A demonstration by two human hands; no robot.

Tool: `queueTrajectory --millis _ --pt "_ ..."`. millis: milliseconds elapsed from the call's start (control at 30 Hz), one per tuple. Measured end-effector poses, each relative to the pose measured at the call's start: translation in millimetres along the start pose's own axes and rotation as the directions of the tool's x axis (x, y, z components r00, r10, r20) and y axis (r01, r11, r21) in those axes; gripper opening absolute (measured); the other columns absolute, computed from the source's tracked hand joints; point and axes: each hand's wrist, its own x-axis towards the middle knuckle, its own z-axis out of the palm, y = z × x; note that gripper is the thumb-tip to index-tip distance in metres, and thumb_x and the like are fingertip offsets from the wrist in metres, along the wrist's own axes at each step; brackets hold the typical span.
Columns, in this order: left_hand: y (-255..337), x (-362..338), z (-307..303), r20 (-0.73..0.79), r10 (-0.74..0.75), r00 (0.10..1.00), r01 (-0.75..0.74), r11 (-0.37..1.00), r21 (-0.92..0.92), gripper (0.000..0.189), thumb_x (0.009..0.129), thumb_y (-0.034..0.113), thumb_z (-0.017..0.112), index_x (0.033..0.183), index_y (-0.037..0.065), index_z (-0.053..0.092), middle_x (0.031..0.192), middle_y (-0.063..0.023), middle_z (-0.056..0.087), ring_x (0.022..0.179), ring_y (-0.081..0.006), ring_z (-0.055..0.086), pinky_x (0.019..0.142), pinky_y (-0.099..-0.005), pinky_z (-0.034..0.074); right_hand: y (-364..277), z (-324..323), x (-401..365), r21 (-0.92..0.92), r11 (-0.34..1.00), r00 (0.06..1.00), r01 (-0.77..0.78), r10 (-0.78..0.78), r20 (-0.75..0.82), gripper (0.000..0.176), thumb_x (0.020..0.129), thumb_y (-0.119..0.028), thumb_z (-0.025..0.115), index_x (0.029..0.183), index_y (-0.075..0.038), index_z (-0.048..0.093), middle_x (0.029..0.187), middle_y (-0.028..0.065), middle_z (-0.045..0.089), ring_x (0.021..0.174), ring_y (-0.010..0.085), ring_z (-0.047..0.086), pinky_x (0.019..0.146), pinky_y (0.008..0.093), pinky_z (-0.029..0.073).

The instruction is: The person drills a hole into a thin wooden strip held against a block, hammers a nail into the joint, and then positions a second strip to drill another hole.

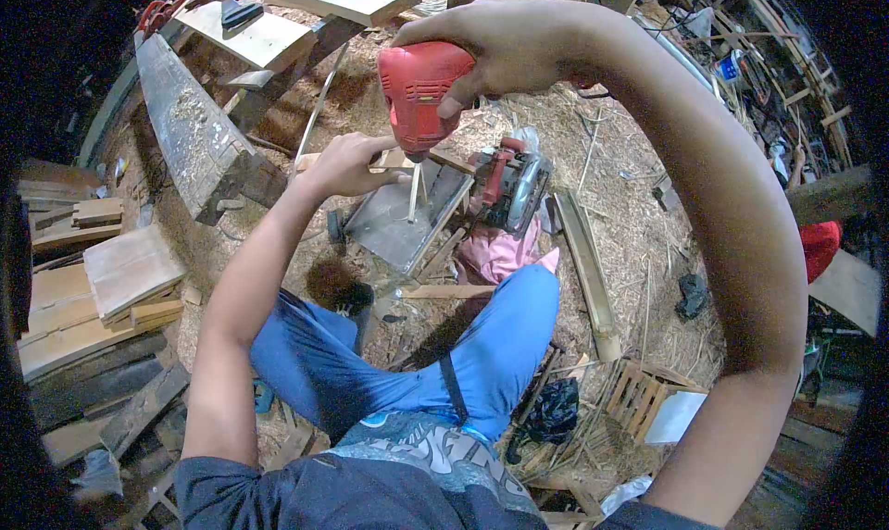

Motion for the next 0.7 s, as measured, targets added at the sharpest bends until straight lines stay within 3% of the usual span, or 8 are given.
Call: queueTrajectory --millis 67,167,267,367,567,633,700 --pt "-5 0 1 0.0 -0.006 1.0 0.006 1.0 -0.016 0.06 0.085 0.05 0.076 0.139 0.029 0.061 0.091 -0.0184 0.073 0.087 -0.0404 0.07 0.075 -0.0526 0.053 4 2 -1 -0.02 0.998 0.998 0.056 -0.057 -0.038 0.079 0.079 -0.037 0.086 0.147 -0.014 0.052 0.121 0.0199 0.071 0.108 0.0338 0.07 0.094 0.0445 0.054" --pt "-1 -1 -2 0.024 -0.03 0.999 0.03 0.999 -0.026 0.058 0.085 0.048 0.077 0.137 0.027 0.062 0.09 -0.0182 0.072 0.086 -0.0402 0.069 0.074 -0.0526 0.052 2 0 -2 0.056 0.998 1.0 -0.011 0.012 -0.008 0.079 0.079 -0.039 0.086 0.146 -0.014 0.053 0.118 0.0204 0.071 0.107 0.0348 0.07 0.092 0.0448 0.055" --pt "2 -1 -4 0.044 -0.034 0.998 0.034 0.999 -0.009 0.06 0.085 0.048 0.077 0.139 0.027 0.061 0.087 -0.0183 0.071 0.085 -0.0401 0.069 0.073 -0.0526 0.052 -1 -2 -1 0.022 0.994 0.993 -0.108 0.107 0.04 0.083 0.08 -0.029 0.087 0.149 -0.005 0.049 0.126 0.0194 0.068 0.114 0.0298 0.067 0.099 0.0415 0.053" --pt "2 0 -2 0.028 -0.011 1.0 0.011 1.0 -0.009 0.06 0.085 0.048 0.077 0.139 0.027 0.061 0.085 -0.0188 0.071 0.084 -0.0406 0.069 0.073 -0.0528 0.052 4 0 -3 0.07 0.998 1.0 -0.001 0.001 0.006 0.083 0.08 -0.029 0.087 0.149 -0.005 0.049 0.126 0.0189 0.068 0.113 0.0291 0.067 0.098 0.0414 0.053" --pt "4 1 1 0.014 -0.003 1.0 0.003 1.0 -0.019 0.058 0.085 0.048 0.077 0.137 0.027 0.062 0.088 -0.0205 0.071 0.086 -0.0413 0.069 0.075 -0.053 0.053 -7 -5 -4 0.114 0.985 0.991 -0.129 0.123 0.056 0.082 0.08 -0.028 0.087 0.149 -0.005 0.048 0.128 0.0193 0.066 0.116 0.0295 0.066 0.101 0.0414 0.051" --pt "4 2 -1 0.039 -0.016 0.999 0.016 1.0 -0.011 0.059 0.084 0.048 0.077 0.137 0.027 0.062 0.09 -0.0206 0.072 0.087 -0.0412 0.069 0.076 -0.0531 0.053 -2 -2 -5 0.057 0.998 1.0 0.005 -0.006 0.012 0.082 0.08 -0.028 0.087 0.149 -0.005 0.048 0.129 0.0194 0.065 0.12 0.0308 0.064 0.104 0.0417 0.049" --pt "5 2 -2 0.047 -0.016 0.999 0.015 1.0 0.02 0.064 0.086 0.06 0.072 0.14 0.027 0.062 0.097 -0.0198 0.074 0.09 -0.0419 0.07 0.076 -0.0522 0.055 2 3 -8 0.015 1.0 1.0 0.012 -0.012 -0.025 0.082 0.08 -0.027 0.087 0.149 -0.005 0.048 0.13 0.0194 0.065 0.121 0.0312 0.063 0.105 0.042 0.049"
